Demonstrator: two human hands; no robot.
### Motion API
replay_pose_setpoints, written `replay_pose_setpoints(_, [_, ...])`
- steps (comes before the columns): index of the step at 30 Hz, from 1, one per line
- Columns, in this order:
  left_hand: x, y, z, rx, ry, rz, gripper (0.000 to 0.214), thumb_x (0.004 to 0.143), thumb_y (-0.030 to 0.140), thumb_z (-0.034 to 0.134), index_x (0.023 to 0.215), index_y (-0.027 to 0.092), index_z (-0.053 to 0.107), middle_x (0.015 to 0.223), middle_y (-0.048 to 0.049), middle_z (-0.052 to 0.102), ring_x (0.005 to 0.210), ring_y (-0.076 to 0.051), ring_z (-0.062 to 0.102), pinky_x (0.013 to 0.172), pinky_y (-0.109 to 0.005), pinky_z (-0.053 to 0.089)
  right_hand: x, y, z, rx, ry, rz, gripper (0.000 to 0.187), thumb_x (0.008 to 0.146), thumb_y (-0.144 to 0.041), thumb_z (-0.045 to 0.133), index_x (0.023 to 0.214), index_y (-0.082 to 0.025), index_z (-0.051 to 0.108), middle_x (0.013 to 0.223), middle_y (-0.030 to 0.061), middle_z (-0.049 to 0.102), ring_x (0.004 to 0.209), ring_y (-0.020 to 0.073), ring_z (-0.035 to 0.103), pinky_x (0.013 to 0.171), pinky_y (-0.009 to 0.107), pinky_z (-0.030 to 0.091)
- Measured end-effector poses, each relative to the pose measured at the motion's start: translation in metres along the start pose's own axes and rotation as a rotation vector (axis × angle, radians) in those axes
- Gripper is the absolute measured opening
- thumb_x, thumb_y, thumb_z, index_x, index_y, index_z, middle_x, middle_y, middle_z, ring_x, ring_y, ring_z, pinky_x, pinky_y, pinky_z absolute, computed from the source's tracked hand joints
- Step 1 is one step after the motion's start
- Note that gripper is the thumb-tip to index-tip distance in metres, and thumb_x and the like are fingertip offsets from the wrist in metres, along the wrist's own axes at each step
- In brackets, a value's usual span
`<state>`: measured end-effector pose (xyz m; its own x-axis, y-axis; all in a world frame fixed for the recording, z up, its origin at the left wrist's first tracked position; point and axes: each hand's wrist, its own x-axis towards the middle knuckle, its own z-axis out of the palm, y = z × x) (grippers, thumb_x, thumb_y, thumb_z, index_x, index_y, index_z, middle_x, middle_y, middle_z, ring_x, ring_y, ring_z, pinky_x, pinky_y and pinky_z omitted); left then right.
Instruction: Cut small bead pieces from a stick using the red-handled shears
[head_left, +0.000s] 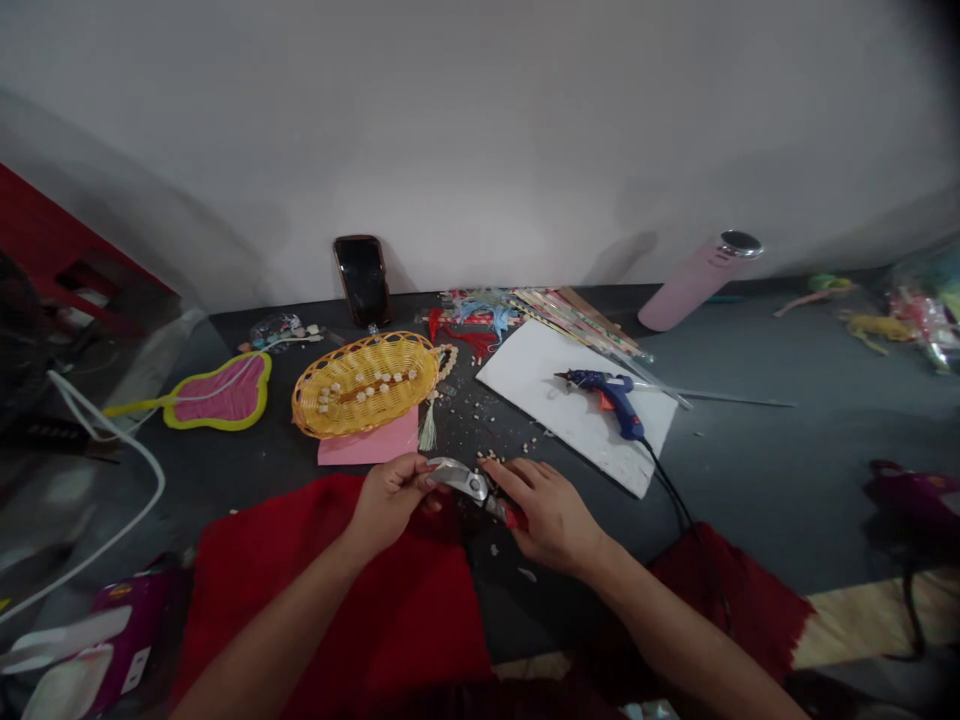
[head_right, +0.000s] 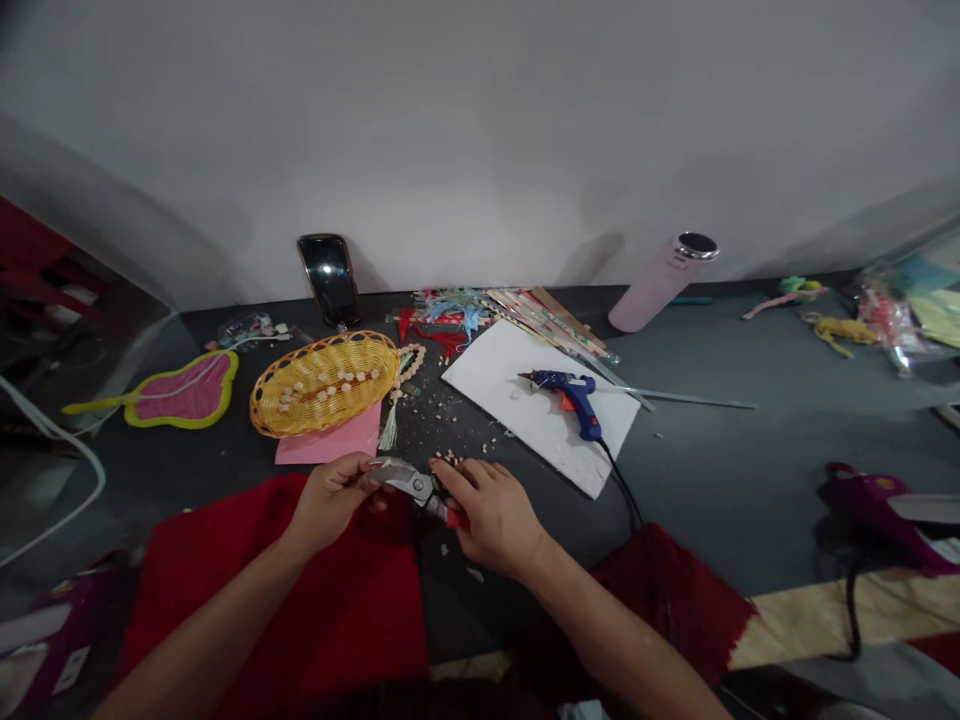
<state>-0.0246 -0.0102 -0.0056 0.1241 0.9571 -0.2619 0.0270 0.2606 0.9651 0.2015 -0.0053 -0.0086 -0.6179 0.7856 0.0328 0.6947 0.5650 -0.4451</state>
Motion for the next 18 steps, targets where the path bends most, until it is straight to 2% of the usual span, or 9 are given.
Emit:
replay_pose_setpoints(6, [0.000, -0.004, 0.001, -0.031, 0.007, -0.016, 0.014, 0.075, 0.028, 0.059, 0.073, 0.014, 0.059, 0.066, -0.0002, 0.064, 0.048, -0.010, 0.057, 0.048, -0.021, 0.047, -0.001, -0.001, 0.006, 0.003, 0.043, 0.005, 0.056, 0.072, -0.014, 0.047, 0.128, -0.020, 0.040, 0.102, 0.0091, 0.057, 0.088, 0.0203, 0.054, 0.078, 0.033, 0.043])
replay_pose_setpoints(10, [0.000, -0.001, 0.002, -0.051, -0.001, -0.028, 0.015, 0.075, 0.029, 0.059, 0.071, 0.014, 0.057, 0.064, -0.0005, 0.064, 0.047, -0.009, 0.056, 0.047, -0.021, 0.045, 0.000, 0.001, 0.006, -0.004, 0.033, 0.007, 0.057, 0.072, -0.013, 0.048, 0.128, -0.020, 0.039, 0.105, 0.0089, 0.057, 0.092, 0.0210, 0.053, 0.080, 0.034, 0.042])
replay_pose_setpoints(18, [-0.003, 0.001, 0.000, -0.081, -0.142, -0.038, 0.024, 0.076, 0.038, 0.057, 0.071, 0.014, 0.056, 0.065, -0.0020, 0.065, 0.048, -0.010, 0.056, 0.049, -0.022, 0.045, 0.002, 0.007, -0.004, -0.005, -0.009, -0.064, 0.071, 0.066, -0.010, 0.048, 0.134, -0.021, 0.032, 0.115, 0.0099, 0.052, 0.100, 0.0236, 0.049, 0.085, 0.040, 0.039])
